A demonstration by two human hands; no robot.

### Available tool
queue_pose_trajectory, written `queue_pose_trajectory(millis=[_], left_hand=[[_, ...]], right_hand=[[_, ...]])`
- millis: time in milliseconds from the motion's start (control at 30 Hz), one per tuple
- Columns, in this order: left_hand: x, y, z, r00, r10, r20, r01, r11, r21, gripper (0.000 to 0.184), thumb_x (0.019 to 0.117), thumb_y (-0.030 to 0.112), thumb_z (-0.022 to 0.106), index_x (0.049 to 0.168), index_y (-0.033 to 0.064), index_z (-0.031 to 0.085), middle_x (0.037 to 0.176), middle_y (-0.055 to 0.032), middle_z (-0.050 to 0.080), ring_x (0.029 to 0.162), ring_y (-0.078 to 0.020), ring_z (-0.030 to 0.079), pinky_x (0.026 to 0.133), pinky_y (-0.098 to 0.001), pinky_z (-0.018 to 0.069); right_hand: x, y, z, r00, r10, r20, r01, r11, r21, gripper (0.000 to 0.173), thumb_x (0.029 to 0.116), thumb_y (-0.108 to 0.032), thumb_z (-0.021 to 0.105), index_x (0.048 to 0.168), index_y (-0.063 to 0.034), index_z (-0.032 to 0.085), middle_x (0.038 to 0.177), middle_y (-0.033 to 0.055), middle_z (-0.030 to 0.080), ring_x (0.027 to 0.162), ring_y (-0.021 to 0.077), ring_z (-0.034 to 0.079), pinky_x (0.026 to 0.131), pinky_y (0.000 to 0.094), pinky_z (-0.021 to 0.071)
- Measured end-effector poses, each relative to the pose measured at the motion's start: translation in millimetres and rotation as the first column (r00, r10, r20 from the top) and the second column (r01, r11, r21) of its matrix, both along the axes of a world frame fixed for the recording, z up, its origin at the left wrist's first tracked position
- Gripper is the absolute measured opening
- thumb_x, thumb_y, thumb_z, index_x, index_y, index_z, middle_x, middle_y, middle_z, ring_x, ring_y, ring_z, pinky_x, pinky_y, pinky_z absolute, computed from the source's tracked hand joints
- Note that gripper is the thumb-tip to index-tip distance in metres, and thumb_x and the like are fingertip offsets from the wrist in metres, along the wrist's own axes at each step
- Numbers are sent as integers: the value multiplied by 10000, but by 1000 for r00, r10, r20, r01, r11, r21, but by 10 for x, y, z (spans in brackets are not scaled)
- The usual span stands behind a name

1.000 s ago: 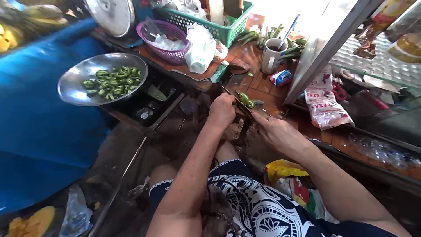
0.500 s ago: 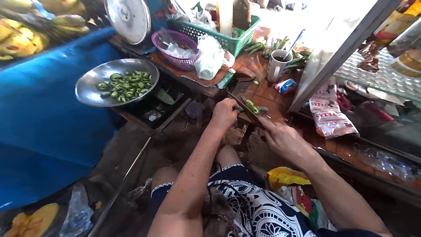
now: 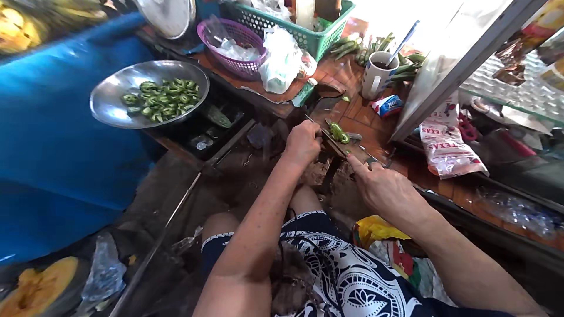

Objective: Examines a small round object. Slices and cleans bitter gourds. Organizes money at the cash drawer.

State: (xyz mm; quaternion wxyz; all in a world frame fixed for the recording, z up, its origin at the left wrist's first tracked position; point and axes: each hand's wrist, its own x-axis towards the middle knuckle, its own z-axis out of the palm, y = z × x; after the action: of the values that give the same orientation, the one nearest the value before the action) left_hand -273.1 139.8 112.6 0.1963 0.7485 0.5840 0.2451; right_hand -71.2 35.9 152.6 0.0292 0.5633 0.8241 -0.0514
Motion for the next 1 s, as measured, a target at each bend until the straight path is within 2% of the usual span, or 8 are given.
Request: queue_pose_trajectory(millis=[233,300,433,500,600,733,933,1000], left_hand=[[41,-49,-10,1000,6,-12,-6,1000,18,111,952,41,651,1004,8,744,1096,-157,700,1058,-298,680,943,-487,542],[43,-67,10,1000,26,2,-26,1000,5,140,959,32,637,1039,12,750,1131,-156,704,1099,-295,675,977,-485,533],[26,-81,16,995,92,49,-93,996,4,127,953,50,665,1036,25,757,1108,-144,711,1071,-277,683,960,-464,539],[9,-75,-3,994,89,72,-90,996,11,114,947,57,679,1023,25,758,1080,-139,715,1045,-265,687,943,-454,544],[22,-74,3,996,74,50,-74,997,7,102,948,66,683,1007,21,753,1072,-141,714,1034,-274,690,934,-464,547],[46,-59,0,998,56,-4,-56,998,18,89,945,59,681,980,4,741,1060,-155,708,1022,-298,689,916,-489,550],[29,-47,-12,1000,27,12,-28,999,21,81,939,52,686,950,-12,734,1037,-162,693,1020,-304,677,926,-487,541],[32,-49,-4,1000,29,1,-29,999,16,70,932,49,688,929,-8,728,1030,-157,688,1014,-291,674,916,-474,542]], right_hand=[[-202,359,-38,1000,-10,-9,9,996,-90,544,1084,-191,429,1614,-180,305,1021,234,665,846,401,701,744,523,574],[-165,377,-59,999,9,-38,-12,997,-74,531,1084,-195,431,1605,-177,332,1025,225,677,857,396,704,759,521,576],[4,257,-59,994,25,-110,-32,998,-63,490,1086,-204,415,1575,-179,399,1039,221,689,871,386,708,797,525,574],[137,247,-94,982,40,-186,-50,997,-52,475,1079,-220,427,1552,-183,446,987,201,706,856,374,711,789,535,573],[275,320,-76,950,24,-310,-60,993,-105,458,1086,-242,454,1540,-183,475,1007,177,735,908,354,713,851,541,554],[277,313,-146,953,33,-302,-45,998,-36,456,1085,-251,448,1534,-180,481,1035,174,726,917,349,713,841,531,562],[248,125,-125,968,74,-241,-50,993,105,446,1080,-269,441,1513,-196,515,944,177,695,772,345,699,692,502,577],[257,88,-97,972,77,-223,-58,994,91,447,1081,-278,427,1511,-196,520,956,179,697,773,342,700,690,499,578]])
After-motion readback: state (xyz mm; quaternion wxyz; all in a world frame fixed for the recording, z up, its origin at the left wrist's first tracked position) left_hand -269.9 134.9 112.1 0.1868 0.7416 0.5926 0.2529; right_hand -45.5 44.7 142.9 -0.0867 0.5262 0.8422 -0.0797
